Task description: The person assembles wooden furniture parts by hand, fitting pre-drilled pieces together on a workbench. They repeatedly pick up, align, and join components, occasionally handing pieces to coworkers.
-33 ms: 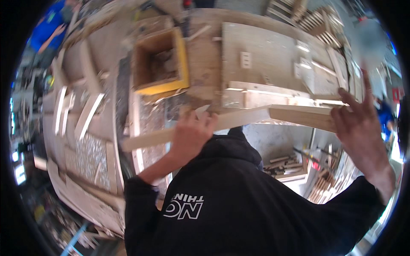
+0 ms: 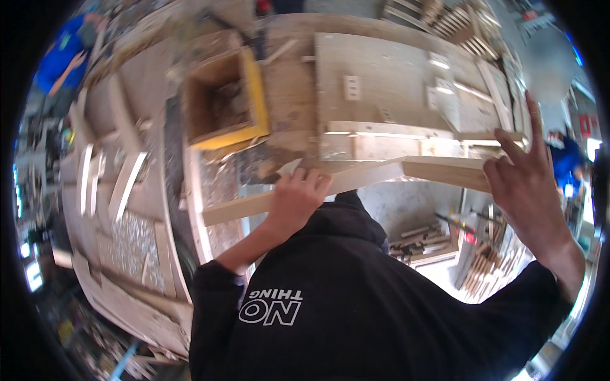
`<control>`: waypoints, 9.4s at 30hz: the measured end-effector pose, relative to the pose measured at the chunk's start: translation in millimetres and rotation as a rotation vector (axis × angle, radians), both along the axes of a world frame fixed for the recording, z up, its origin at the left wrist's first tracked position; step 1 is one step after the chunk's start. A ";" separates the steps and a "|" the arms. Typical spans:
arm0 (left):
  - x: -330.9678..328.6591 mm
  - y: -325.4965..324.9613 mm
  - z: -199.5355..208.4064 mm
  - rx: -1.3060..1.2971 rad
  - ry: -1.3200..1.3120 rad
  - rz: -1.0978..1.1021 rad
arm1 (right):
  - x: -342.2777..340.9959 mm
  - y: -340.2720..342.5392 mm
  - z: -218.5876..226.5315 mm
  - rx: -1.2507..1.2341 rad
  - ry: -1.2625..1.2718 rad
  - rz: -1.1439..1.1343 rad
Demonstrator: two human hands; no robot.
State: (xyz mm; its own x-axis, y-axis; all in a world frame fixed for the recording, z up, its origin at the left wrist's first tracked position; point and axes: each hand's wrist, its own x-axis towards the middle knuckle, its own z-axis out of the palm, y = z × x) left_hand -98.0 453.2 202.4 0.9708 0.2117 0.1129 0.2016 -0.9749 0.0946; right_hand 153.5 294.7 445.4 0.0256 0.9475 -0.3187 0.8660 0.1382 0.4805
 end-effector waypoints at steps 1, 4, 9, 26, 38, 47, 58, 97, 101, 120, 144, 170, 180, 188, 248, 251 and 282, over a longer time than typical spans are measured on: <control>25.3 -14.0 -29.7 -0.092 -0.052 -0.046 | 10.5 -16.3 -11.1 -0.054 -0.037 -0.023; 93.3 -42.7 -94.5 -0.222 -0.142 -0.190 | 39.6 -67.4 -42.4 -0.025 0.098 -0.247; 171.5 -57.7 -120.1 -0.251 -0.212 -0.297 | 89.6 -128.9 -81.1 0.167 0.067 -0.312; 269.1 -85.8 -146.0 -0.144 -0.105 -0.325 | 141.4 -221.3 -242.6 1.392 0.312 -0.906; 259.5 -77.6 -154.9 -0.174 0.067 -0.314 | 165.4 -140.8 -307.4 2.036 0.428 -1.028; 254.4 -92.8 -151.0 -0.348 0.133 -0.087 | 161.5 -148.9 -356.8 1.821 0.527 -1.143; 255.7 -86.5 -174.3 -0.338 -0.042 -0.111 | 159.0 -149.3 -365.0 1.734 0.832 -1.288; 262.0 -79.2 -176.8 -0.328 -0.104 -0.156 | 184.6 -167.7 -331.4 1.976 0.996 -0.899; 262.4 -79.8 -176.9 -0.334 -0.113 -0.154 | 186.0 -170.8 -330.2 1.955 0.991 -0.874; 255.2 -80.3 -175.6 -0.377 -0.131 -0.103 | 187.7 -173.1 -343.0 1.945 1.090 -0.801; 272.7 -84.9 -158.6 -0.088 -0.163 -0.331 | 181.0 -164.6 -352.1 1.920 0.991 -0.904; 278.9 -83.6 -118.6 -0.336 -0.053 -0.290 | 206.2 -242.4 -278.8 0.624 0.993 -1.317; 157.8 -35.1 -127.5 -0.204 -0.096 -0.027 | 151.6 -198.1 -223.1 1.407 0.539 -1.214; 94.3 -14.3 -161.2 -0.609 -0.371 0.293 | 130.6 -158.9 -216.2 1.759 0.417 -1.061; 213.4 27.2 108.2 -0.216 -0.530 -0.433 | 51.9 -246.3 -228.0 0.425 3.011 -0.775; 270.7 26.5 151.6 -0.068 -0.799 -0.562 | 67.0 -251.6 -199.6 0.723 2.731 -0.648; 349.5 -28.3 -29.0 -0.313 -0.225 -0.184 | 392.1 -402.7 -349.8 0.861 -0.017 -1.129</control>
